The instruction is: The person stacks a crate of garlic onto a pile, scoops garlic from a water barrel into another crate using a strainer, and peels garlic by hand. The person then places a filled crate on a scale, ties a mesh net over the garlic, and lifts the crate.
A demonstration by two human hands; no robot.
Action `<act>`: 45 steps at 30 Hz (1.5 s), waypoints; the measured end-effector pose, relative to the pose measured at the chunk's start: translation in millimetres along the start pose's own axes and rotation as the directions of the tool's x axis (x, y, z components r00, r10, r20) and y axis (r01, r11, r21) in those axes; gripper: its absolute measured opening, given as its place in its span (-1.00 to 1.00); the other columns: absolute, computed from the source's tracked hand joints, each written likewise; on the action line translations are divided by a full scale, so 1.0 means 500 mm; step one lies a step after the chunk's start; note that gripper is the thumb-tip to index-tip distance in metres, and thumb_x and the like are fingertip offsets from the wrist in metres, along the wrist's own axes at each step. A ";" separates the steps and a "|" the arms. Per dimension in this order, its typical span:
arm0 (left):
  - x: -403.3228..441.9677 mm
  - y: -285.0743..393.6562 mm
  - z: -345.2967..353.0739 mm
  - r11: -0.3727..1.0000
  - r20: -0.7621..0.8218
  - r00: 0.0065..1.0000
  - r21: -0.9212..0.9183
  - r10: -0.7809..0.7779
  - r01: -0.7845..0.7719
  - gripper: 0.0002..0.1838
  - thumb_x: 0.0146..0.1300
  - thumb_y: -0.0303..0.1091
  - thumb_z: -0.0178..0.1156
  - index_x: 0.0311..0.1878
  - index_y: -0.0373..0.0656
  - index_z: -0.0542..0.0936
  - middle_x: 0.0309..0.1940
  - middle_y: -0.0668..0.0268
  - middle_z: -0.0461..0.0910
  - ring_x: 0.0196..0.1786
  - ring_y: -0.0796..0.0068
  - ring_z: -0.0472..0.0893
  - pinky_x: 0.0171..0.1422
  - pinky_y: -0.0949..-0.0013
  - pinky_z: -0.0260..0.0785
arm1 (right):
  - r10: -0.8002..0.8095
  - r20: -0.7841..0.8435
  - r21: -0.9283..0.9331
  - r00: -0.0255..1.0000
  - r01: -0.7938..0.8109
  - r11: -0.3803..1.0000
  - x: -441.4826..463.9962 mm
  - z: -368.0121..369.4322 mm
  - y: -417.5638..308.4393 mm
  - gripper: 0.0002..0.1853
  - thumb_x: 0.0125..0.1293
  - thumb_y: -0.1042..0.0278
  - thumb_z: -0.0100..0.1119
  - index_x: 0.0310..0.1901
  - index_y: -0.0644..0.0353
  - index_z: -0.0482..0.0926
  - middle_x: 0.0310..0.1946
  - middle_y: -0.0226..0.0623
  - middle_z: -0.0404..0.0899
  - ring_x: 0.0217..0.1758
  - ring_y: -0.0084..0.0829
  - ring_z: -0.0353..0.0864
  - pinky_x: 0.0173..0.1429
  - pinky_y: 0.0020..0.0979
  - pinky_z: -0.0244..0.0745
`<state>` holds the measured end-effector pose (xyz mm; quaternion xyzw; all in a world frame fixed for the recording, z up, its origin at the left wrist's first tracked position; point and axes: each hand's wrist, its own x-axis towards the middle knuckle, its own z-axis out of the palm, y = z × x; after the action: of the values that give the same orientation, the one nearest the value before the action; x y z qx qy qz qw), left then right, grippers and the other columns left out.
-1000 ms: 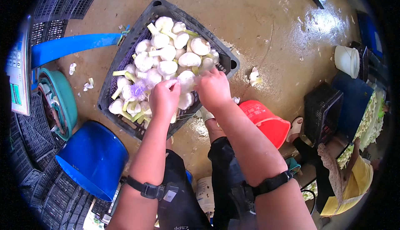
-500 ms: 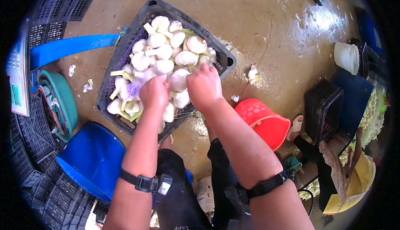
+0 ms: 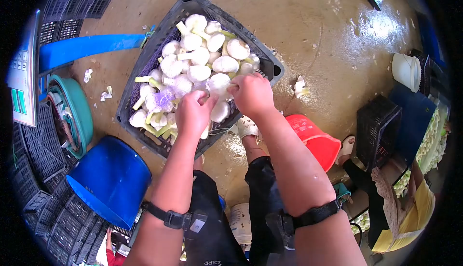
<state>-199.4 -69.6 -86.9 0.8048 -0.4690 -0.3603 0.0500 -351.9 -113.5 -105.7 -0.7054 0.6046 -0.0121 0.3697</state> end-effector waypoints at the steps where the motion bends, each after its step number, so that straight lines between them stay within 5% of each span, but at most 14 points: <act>1: 0.007 0.001 0.002 0.995 0.049 0.996 -0.065 -0.068 0.072 -0.71 0.00 -0.14 0.30 -0.34 -0.18 0.64 -0.47 0.20 0.61 -0.40 0.20 0.59 -0.30 0.23 0.40 | 0.011 0.005 0.049 1.000 -0.011 0.999 0.001 -0.005 0.000 -0.80 0.05 0.27 0.21 -0.34 0.19 0.65 -0.35 -0.16 0.62 -0.16 -0.14 0.53 -0.02 -0.23 0.41; 5: 0.019 -0.032 0.031 0.863 0.024 0.998 -0.501 -0.054 0.059 -0.73 0.09 -0.19 0.26 -0.39 -0.24 0.64 -0.56 0.19 0.62 -0.51 0.33 0.60 -0.37 0.31 0.38 | -0.013 0.054 0.092 0.998 0.008 0.996 0.004 -0.010 0.005 -0.79 0.05 0.26 0.21 -0.34 0.19 0.65 -0.35 -0.15 0.62 -0.16 -0.12 0.52 -0.03 -0.22 0.41; 9: 0.014 -0.038 0.035 0.840 0.048 0.983 -0.514 -0.178 0.177 -0.77 0.04 -0.21 0.25 -0.38 -0.20 0.66 -0.56 0.21 0.62 -0.50 0.40 0.61 -0.36 0.33 0.39 | -0.066 0.101 0.082 0.993 0.058 0.995 0.004 -0.009 0.009 -0.81 0.04 0.22 0.19 -0.38 0.12 0.66 -0.38 -0.14 0.61 -0.14 -0.12 0.52 0.01 -0.18 0.40; 14: 0.019 0.001 0.008 0.955 0.051 0.957 -0.068 -0.284 0.287 -0.77 -0.07 -0.20 0.24 -0.46 -0.17 0.64 -0.50 0.18 0.63 -0.37 0.19 0.63 -0.25 0.22 0.42 | -0.136 0.035 -0.006 0.990 0.136 0.991 -0.011 -0.006 -0.005 -0.86 0.02 0.28 0.21 -0.49 0.16 0.60 -0.44 -0.26 0.57 -0.17 -0.18 0.49 -0.06 -0.21 0.36; 19: 0.044 0.013 0.015 0.953 0.047 0.954 0.084 -0.295 0.291 -0.79 -0.04 -0.20 0.21 -0.44 -0.14 0.62 -0.42 0.16 0.63 -0.28 0.13 0.62 -0.19 0.18 0.43 | -0.265 0.091 -0.496 0.960 0.275 0.824 -0.019 -0.041 -0.055 -0.92 0.00 0.35 0.13 -0.56 0.09 0.56 -0.46 -0.45 0.54 -0.13 -0.33 0.47 -0.03 -0.31 0.32; 21: 0.040 0.018 0.022 0.952 0.052 0.953 0.096 -0.298 0.292 -0.81 -0.01 -0.21 0.19 -0.44 -0.13 0.61 -0.40 0.16 0.62 -0.27 0.14 0.61 -0.18 0.18 0.43 | -0.264 0.099 -0.475 0.960 0.278 0.835 -0.021 -0.033 -0.038 -0.93 -0.01 0.37 0.10 -0.54 0.10 0.55 -0.44 -0.41 0.54 -0.13 -0.32 0.47 -0.02 -0.31 0.33; 24: -0.002 0.014 0.031 0.974 -0.222 0.960 0.188 0.169 -0.128 -0.89 0.09 -0.36 0.11 -0.46 -0.16 0.52 -0.41 0.16 0.51 -0.25 0.12 0.51 -0.17 0.12 0.37 | -0.269 -0.011 -0.383 0.963 0.245 0.891 -0.020 -0.035 -0.025 -0.88 0.00 0.38 0.07 -0.42 0.12 0.59 -0.40 -0.35 0.56 -0.12 -0.31 0.48 0.00 -0.31 0.35; 27: -0.054 -0.011 0.015 0.963 -0.268 0.927 0.142 0.262 -0.231 -0.93 0.09 -0.38 0.12 -0.42 -0.16 0.51 -0.39 0.15 0.49 -0.22 0.12 0.50 -0.16 0.14 0.36 | -0.250 -0.159 -0.025 0.955 0.249 0.968 -0.014 -0.032 -0.043 -0.82 0.00 0.39 0.16 -0.32 0.19 0.57 -0.37 -0.29 0.54 -0.12 -0.23 0.48 -0.01 -0.25 0.39; 31: -0.076 -0.038 0.005 0.943 -0.215 0.935 -0.118 0.281 -0.311 -0.90 0.08 -0.35 0.15 -0.46 -0.16 0.52 -0.42 0.18 0.49 -0.25 0.13 0.51 -0.19 0.15 0.36 | -0.337 0.023 -0.063 0.941 0.338 0.939 0.005 -0.014 -0.078 -0.86 -0.01 0.37 0.19 -0.37 0.16 0.60 -0.28 -0.27 0.52 -0.11 -0.20 0.46 -0.01 -0.24 0.40; 33: -0.076 -0.032 -0.019 0.998 -0.036 0.999 -0.055 -0.031 0.029 -0.86 0.05 -0.31 0.21 -0.48 -0.16 0.53 -0.41 0.21 0.50 -0.27 0.16 0.51 -0.22 0.16 0.36 | -0.351 0.216 -0.283 0.911 0.403 0.870 0.009 -0.023 -0.077 -0.93 -0.02 0.37 0.19 -0.48 0.15 0.60 -0.28 -0.30 0.52 -0.07 -0.23 0.44 0.00 -0.23 0.38; 35: -0.074 -0.025 -0.047 0.994 -0.314 0.943 0.042 0.112 -0.104 -0.87 0.03 -0.33 0.23 -0.44 -0.20 0.57 -0.40 0.19 0.56 -0.27 0.16 0.54 -0.18 0.21 0.39 | -0.347 0.204 -0.237 0.915 0.390 0.890 0.000 -0.027 -0.067 -0.94 -0.07 0.38 0.21 -0.54 0.13 0.61 -0.28 -0.31 0.51 -0.05 -0.25 0.42 0.04 -0.24 0.35; 38: -0.042 -0.035 -0.048 0.911 -0.461 0.843 -0.152 0.279 -0.384 -0.87 0.04 -0.35 0.22 -0.40 -0.21 0.59 -0.42 0.18 0.57 -0.25 0.16 0.55 -0.15 0.22 0.39 | -0.368 0.022 0.089 0.929 0.365 0.927 -0.018 -0.039 -0.046 -0.91 -0.14 0.37 0.22 -0.54 0.14 0.62 -0.22 -0.25 0.51 -0.07 -0.21 0.41 0.07 -0.26 0.35; 41: -0.007 -0.035 -0.034 0.829 -0.222 0.874 -0.283 0.432 -0.481 -0.88 0.09 -0.36 0.18 -0.36 -0.19 0.59 -0.41 0.17 0.57 -0.26 0.14 0.56 -0.16 0.20 0.40 | -0.405 -0.136 0.155 0.904 0.423 0.893 -0.021 -0.028 -0.041 -0.89 -0.08 0.32 0.16 -0.58 0.13 0.61 -0.32 -0.28 0.57 -0.18 -0.24 0.46 -0.03 -0.30 0.39; 45: 0.027 -0.034 -0.045 0.947 0.072 0.945 -0.031 0.320 -0.319 -0.82 0.18 -0.30 0.11 -0.32 -0.19 0.61 -0.39 0.10 0.59 -0.33 0.08 0.59 -0.26 0.18 0.40 | -0.352 0.019 0.098 0.936 0.349 0.932 -0.011 -0.016 -0.054 -0.86 -0.01 0.28 0.15 -0.56 0.12 0.62 -0.49 -0.29 0.59 -0.27 -0.23 0.51 -0.10 -0.29 0.42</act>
<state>-169.2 -76.7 -84.9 0.7033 -0.5913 -0.3823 0.0977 -334.5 -113.3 -83.1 -0.7839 0.4612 -0.0932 0.4050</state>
